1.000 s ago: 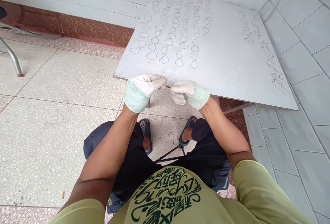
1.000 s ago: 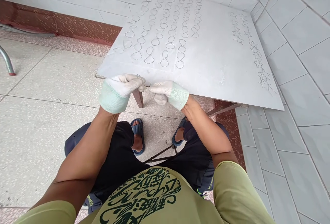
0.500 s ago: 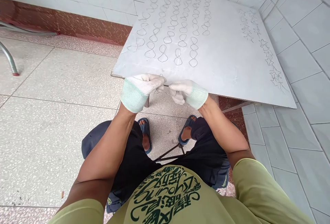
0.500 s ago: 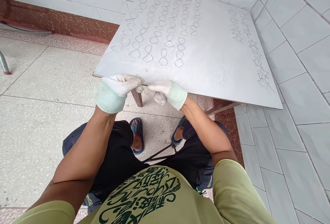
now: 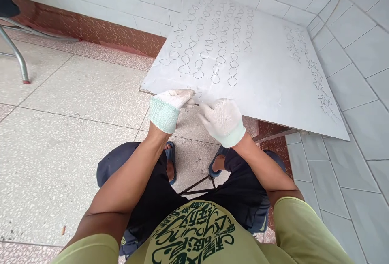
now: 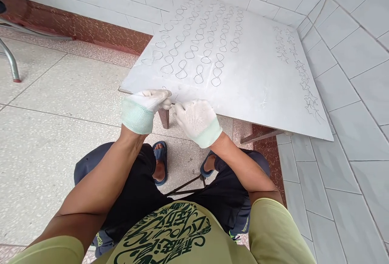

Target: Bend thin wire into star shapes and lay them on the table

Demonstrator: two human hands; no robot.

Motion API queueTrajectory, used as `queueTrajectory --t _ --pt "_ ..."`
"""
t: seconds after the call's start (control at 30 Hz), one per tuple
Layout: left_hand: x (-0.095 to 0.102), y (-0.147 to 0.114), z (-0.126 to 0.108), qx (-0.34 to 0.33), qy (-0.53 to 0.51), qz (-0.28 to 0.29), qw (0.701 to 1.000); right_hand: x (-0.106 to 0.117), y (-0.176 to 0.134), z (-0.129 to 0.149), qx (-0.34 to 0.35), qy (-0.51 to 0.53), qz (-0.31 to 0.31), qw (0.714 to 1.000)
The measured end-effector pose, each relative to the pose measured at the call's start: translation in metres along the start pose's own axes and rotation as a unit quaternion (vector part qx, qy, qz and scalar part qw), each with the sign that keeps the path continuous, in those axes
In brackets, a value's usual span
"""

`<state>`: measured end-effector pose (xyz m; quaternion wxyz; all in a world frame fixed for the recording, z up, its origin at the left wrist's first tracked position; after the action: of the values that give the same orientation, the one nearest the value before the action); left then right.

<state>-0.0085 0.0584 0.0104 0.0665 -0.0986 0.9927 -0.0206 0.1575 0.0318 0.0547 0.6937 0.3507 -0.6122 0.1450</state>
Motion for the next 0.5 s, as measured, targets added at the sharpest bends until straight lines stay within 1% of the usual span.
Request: queueTrajectory --t 0.1,0.2,0.33,0.43,0.5 --pt "-0.002 -0.004 -0.001 -0.001 0.010 0.005 1.000 -0.009 0.001 0.006 -0.003 -0.052 0.006 0.999" --pt "-0.004 -0.006 0.000 0.006 0.043 0.007 0.999 -0.016 0.000 0.006 -0.002 -0.070 0.013 0.997" --pt "-0.005 -0.004 0.005 0.029 0.085 0.028 0.996 -0.026 0.000 0.000 0.006 -0.048 0.032 0.998" --pt "-0.004 -0.001 0.006 0.012 0.121 0.044 0.992 -0.028 -0.001 -0.004 0.004 -0.018 0.019 1.000" --pt "-0.003 0.000 0.007 0.006 0.136 0.068 0.988 -0.026 -0.001 -0.007 -0.017 0.000 0.016 1.000"
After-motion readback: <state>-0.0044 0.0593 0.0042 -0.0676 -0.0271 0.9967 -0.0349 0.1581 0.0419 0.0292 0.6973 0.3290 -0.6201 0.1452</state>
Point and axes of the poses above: each hand's wrist, its own y-axis towards the middle knuckle, its own x-axis out of the back of the hand, z = x × y, the point moved 5 cm from there along y, towards the middle knuckle, and after that the axes turned 5 degrees about y, right-handed, at the moved point
